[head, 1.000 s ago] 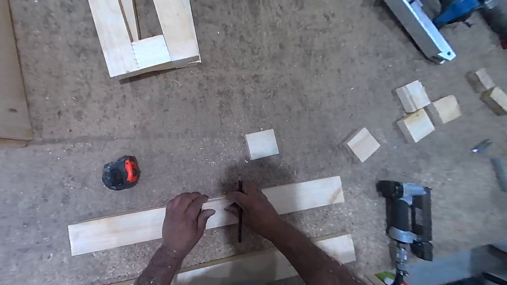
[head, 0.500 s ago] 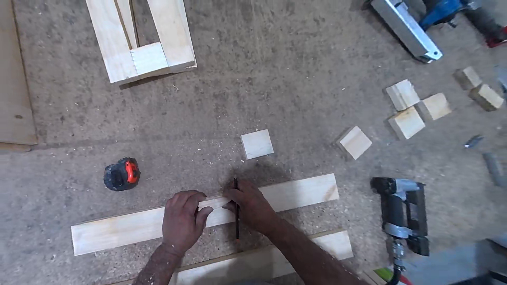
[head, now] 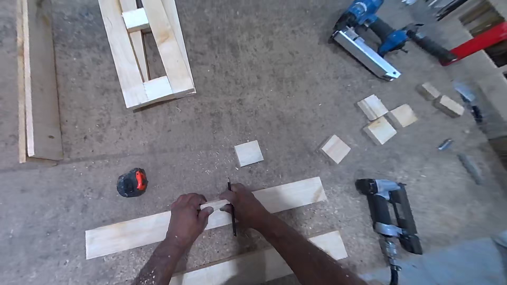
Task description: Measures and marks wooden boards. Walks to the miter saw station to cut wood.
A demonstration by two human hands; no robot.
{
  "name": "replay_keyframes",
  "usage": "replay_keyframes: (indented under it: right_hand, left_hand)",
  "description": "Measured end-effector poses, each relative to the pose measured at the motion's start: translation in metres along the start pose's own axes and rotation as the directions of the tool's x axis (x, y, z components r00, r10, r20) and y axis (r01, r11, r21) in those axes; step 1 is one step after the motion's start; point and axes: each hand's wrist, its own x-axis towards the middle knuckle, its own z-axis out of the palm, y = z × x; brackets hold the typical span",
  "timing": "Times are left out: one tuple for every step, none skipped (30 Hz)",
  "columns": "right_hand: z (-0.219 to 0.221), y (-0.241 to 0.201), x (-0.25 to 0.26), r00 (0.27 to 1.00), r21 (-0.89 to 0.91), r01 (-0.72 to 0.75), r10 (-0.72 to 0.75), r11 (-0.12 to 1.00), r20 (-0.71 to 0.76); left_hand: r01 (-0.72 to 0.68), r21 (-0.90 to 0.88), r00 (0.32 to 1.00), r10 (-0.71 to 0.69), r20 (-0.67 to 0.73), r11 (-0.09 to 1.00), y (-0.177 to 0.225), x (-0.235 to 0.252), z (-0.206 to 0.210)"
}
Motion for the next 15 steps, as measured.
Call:
replay_keyframes:
  right_hand:
    - [-0.002, -0.001, 0.000, 1.000, 0.000, 0.003, -0.003, 1.000, 0.011]
    - [-0.002, -0.002, 0.000, 1.000, 0.003, 0.007, -0.007, 1.000, 0.016]
    - [-0.002, -0.001, 0.000, 1.000, 0.001, 0.016, -0.016, 1.000, 0.008]
    - [0.000, 0.000, 0.001, 1.000, -0.012, 0.027, -0.027, 1.000, -0.006]
    - [0.003, 0.002, 0.001, 0.999, -0.029, 0.040, -0.041, 0.999, -0.033]
    - [0.009, 0.004, 0.001, 0.995, -0.046, 0.052, -0.056, 0.998, -0.088]
    - [0.013, 0.004, -0.001, 0.986, -0.064, 0.047, -0.057, 0.997, -0.155]
    - [0.016, 0.001, -0.006, 0.976, -0.079, 0.016, -0.033, 0.997, -0.215]
    - [0.018, -0.004, -0.013, 0.962, -0.092, -0.020, -0.006, 0.996, -0.273]
    - [0.020, -0.009, -0.023, 0.943, -0.104, -0.038, 0.001, 0.994, -0.333]
    - [0.022, -0.015, -0.033, 0.918, -0.117, -0.012, -0.036, 0.993, -0.394]
    - [0.026, -0.020, -0.044, 0.886, -0.117, 0.065, -0.111, 0.991, -0.451]
    - [0.033, -0.025, -0.051, 0.857, -0.086, 0.162, -0.183, 0.983, -0.482]
    - [0.040, -0.033, -0.057, 0.859, -0.043, 0.229, -0.223, 0.972, -0.461]
    - [0.048, -0.042, -0.060, 0.875, -0.011, 0.269, -0.249, 0.963, -0.415]
  left_hand:
    - [0.037, 0.030, 0.996, -0.040, 0.082, 0.999, 0.008, 0.003, -0.009]
    - [0.063, 0.067, 0.983, -0.074, 0.171, 0.996, 0.017, 0.007, -0.018]
    - [0.065, 0.111, 0.964, -0.091, 0.249, 0.992, 0.026, 0.012, -0.025]
    - [0.042, 0.155, 0.948, -0.089, 0.305, 0.987, 0.033, 0.017, -0.030]
    - [0.006, 0.197, 0.932, -0.077, 0.354, 0.980, 0.040, 0.022, -0.032]
    - [-0.028, 0.233, 0.920, -0.066, 0.387, 0.972, 0.045, 0.027, -0.033]
    - [-0.052, 0.264, 0.910, -0.063, 0.409, 0.963, 0.048, 0.031, -0.033]
    - [-0.069, 0.291, 0.904, -0.063, 0.423, 0.954, 0.050, 0.036, -0.033]
    - [-0.078, 0.312, 0.895, -0.071, 0.439, 0.947, 0.052, 0.040, -0.035]
    - [-0.081, 0.325, 0.888, -0.080, 0.453, 0.942, 0.056, 0.043, -0.038]
    - [-0.079, 0.340, 0.881, -0.094, 0.463, 0.937, 0.059, 0.046, -0.042]
    - [-0.078, 0.350, 0.878, -0.102, 0.467, 0.934, 0.060, 0.049, -0.044]
    - [-0.086, 0.359, 0.877, -0.100, 0.470, 0.929, 0.060, 0.052, -0.044]
    - [-0.110, 0.376, 0.873, -0.091, 0.480, 0.920, 0.058, 0.057, -0.043]
    - [-0.137, 0.383, 0.868, -0.075, 0.491, 0.914, 0.056, 0.061, -0.042]
